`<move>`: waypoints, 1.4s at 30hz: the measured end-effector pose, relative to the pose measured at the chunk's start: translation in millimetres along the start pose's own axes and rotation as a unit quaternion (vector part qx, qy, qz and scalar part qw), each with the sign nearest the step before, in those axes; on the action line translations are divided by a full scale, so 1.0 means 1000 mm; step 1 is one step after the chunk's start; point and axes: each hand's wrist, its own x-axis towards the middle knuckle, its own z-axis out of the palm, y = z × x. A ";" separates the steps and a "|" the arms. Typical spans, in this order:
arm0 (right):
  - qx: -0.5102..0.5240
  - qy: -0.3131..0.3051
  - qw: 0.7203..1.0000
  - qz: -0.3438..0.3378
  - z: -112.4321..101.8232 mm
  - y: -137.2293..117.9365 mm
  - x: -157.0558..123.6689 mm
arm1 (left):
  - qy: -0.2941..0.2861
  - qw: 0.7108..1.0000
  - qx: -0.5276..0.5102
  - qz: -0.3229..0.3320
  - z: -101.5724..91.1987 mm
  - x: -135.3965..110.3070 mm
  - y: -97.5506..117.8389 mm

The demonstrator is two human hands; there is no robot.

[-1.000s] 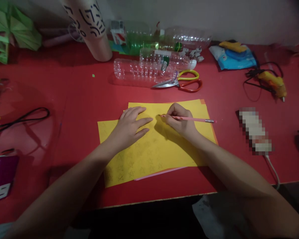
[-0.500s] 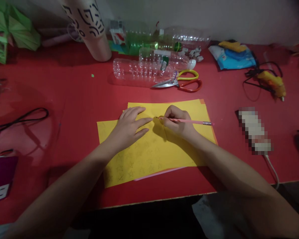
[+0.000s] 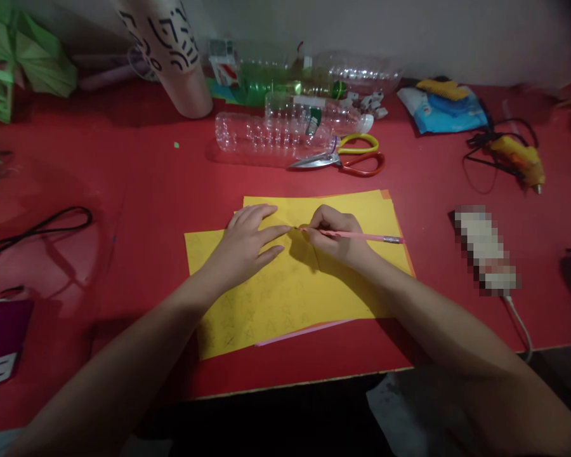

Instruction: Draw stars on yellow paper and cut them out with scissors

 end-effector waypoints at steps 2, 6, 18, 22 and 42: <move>-0.004 -0.002 1.000 -0.001 0.000 0.000 0.000 | -0.001 1.000 0.000 -0.001 0.000 0.000 0.000; -0.003 -0.005 1.000 -0.001 0.000 0.002 0.000 | -0.002 1.000 -0.003 -0.004 0.000 0.000 0.000; 0.142 0.056 0.985 0.083 -0.004 0.003 0.003 | 0.041 0.998 0.038 0.010 0.005 -0.003 -0.004; 0.110 0.010 0.993 0.051 -0.003 0.001 -0.002 | 0.059 0.997 0.057 -0.001 0.000 -0.002 -0.003; 0.068 -0.024 0.995 0.062 -0.002 -0.001 0.001 | -0.007 1.000 -0.003 -0.004 -0.006 0.000 0.003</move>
